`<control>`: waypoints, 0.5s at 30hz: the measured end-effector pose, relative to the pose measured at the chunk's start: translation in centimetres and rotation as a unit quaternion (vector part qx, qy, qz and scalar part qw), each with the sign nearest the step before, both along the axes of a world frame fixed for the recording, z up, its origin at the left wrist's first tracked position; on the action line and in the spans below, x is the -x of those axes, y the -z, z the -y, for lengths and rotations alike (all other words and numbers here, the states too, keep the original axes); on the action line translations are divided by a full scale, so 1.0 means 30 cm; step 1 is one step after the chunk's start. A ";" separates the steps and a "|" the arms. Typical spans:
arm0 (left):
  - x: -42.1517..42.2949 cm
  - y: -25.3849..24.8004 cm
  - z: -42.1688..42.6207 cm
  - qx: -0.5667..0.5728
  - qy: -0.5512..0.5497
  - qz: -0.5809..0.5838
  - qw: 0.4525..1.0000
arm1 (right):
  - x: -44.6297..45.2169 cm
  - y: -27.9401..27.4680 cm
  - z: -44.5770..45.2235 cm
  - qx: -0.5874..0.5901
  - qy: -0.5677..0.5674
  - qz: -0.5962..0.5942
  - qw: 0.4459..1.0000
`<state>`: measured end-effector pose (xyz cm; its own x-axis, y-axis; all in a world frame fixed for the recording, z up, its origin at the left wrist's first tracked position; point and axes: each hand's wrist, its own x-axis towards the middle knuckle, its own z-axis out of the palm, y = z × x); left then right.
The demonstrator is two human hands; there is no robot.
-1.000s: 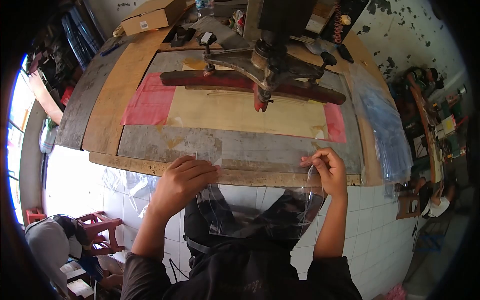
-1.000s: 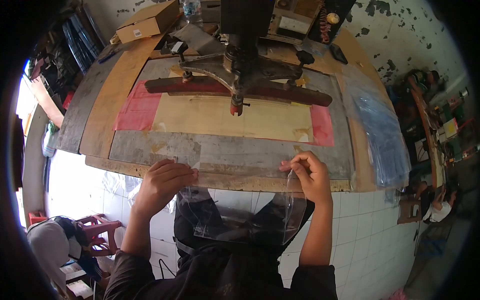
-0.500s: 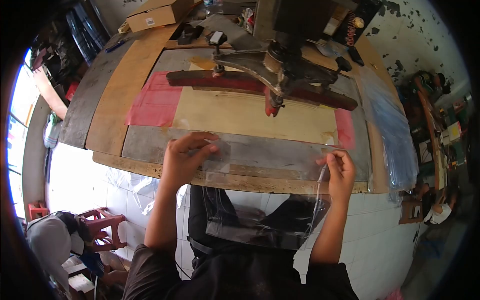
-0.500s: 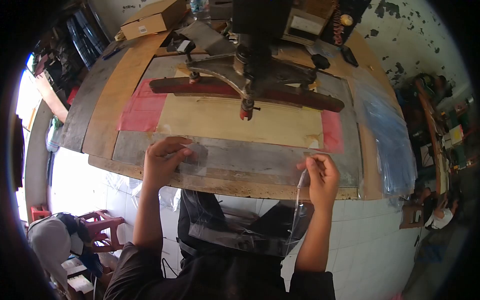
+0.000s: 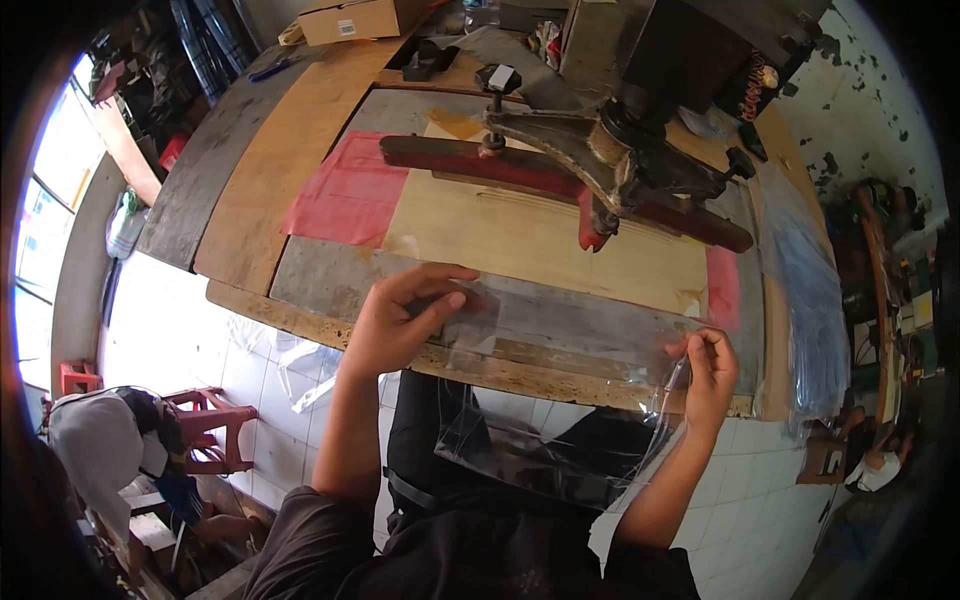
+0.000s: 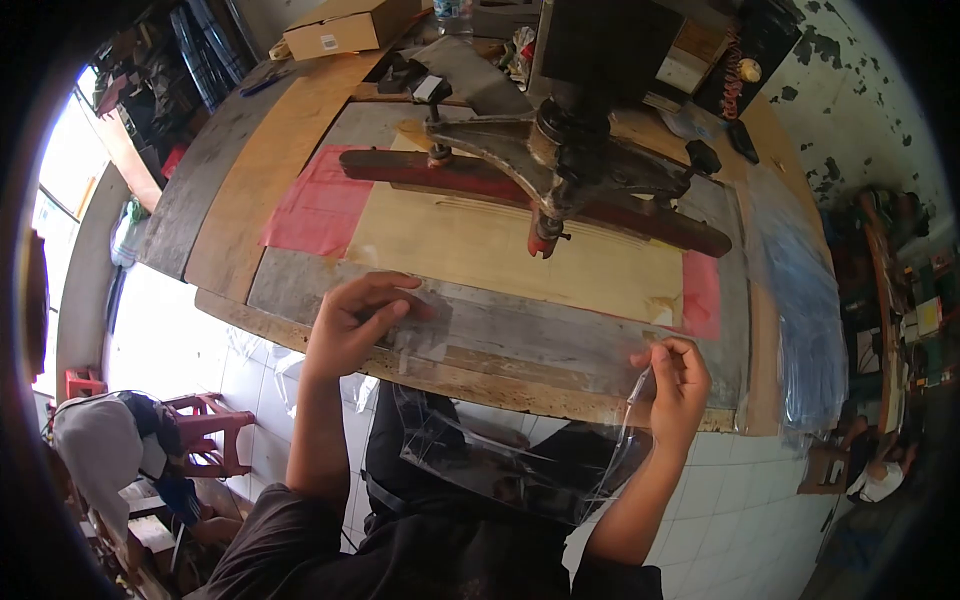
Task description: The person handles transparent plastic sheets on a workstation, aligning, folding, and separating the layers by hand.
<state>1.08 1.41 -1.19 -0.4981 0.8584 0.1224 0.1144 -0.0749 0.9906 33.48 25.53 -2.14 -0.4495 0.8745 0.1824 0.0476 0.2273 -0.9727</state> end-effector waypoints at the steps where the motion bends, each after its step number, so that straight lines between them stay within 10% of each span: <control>1: 0.000 0.000 0.001 0.009 0.004 -0.006 1.000 | 0.000 -0.003 0.000 0.000 -0.001 0.003 1.000; 15: -0.017 -0.020 -0.008 0.012 -0.013 0.011 1.000 | -0.001 -0.011 0.007 -0.025 -0.015 -0.005 1.000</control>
<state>1.60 1.64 -0.58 -0.5232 0.8473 0.0910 0.0946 -0.0484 0.9943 33.52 25.33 -1.82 -0.4741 0.8500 0.2296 0.0300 0.2762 -0.9606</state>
